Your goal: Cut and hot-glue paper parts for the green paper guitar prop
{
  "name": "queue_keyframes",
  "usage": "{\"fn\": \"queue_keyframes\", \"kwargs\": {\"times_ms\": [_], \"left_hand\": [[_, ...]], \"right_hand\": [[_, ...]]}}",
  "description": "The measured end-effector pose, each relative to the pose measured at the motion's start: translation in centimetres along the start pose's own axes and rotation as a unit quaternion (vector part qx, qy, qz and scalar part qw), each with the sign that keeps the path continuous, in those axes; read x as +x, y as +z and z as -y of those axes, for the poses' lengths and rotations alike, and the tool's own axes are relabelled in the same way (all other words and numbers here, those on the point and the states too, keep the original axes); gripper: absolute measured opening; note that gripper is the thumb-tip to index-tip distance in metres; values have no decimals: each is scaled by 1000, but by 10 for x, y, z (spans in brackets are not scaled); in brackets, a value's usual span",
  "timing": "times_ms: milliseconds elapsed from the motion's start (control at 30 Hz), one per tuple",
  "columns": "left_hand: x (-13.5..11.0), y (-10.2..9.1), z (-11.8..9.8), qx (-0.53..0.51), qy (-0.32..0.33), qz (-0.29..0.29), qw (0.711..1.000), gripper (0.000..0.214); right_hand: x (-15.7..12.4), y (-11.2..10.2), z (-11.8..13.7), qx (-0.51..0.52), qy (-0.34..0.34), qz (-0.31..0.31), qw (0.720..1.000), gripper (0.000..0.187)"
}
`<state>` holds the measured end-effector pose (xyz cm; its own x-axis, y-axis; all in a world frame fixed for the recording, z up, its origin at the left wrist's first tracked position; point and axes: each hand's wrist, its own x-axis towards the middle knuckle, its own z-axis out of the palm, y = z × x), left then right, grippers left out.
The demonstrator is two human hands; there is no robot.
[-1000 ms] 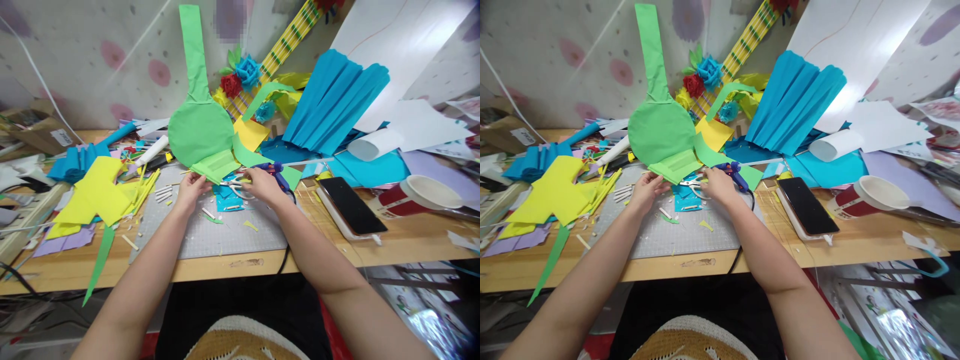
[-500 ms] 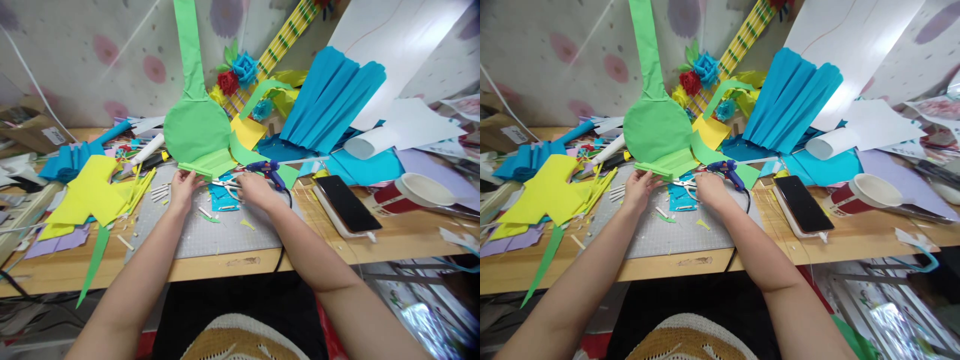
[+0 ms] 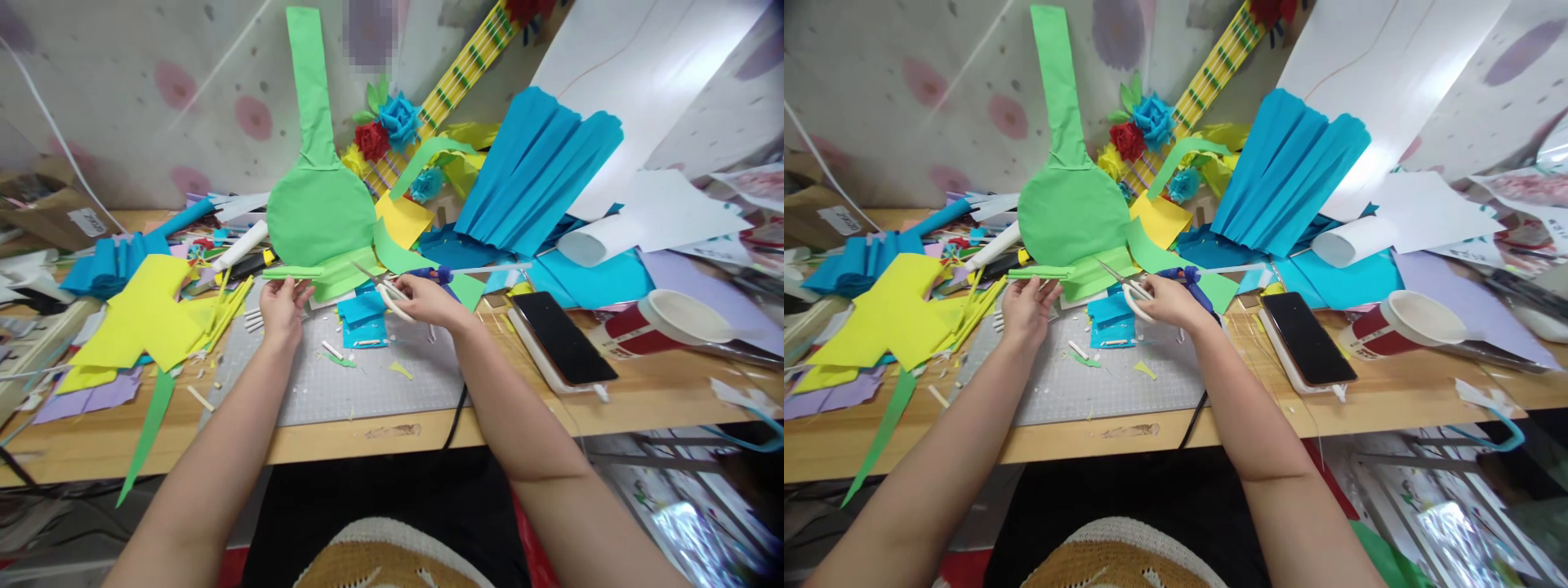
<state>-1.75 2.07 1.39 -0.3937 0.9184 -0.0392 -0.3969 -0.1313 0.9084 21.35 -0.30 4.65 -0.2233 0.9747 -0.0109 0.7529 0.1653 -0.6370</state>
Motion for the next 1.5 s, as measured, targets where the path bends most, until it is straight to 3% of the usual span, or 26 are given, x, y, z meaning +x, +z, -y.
{"fn": "queue_keyframes", "kwargs": {"times_ms": [133,400,533,700,967,1500], "left_hand": [[-5,2,-1,17,-23,42,999,24],[0,-4,-4,-6,-3,3,1000,19],[-3,0,-2,-27,-19,3,999,18],[-13,6,-4,-36,-38,22,998,18],[-13,7,-7,-31,-53,10,998,16],[-23,10,8,-16,-56,103,993,27]], "right_hand": [[3,3,-4,86,-51,22,995,43],[-3,-11,-2,-19,-99,158,982,44],[0,-6,-2,-41,-96,225,969,49],[3,2,-4,-45,-97,234,966,50],[4,-2,-9,-11,-120,278,953,46],[1,-5,-7,68,-112,311,941,42]]}}
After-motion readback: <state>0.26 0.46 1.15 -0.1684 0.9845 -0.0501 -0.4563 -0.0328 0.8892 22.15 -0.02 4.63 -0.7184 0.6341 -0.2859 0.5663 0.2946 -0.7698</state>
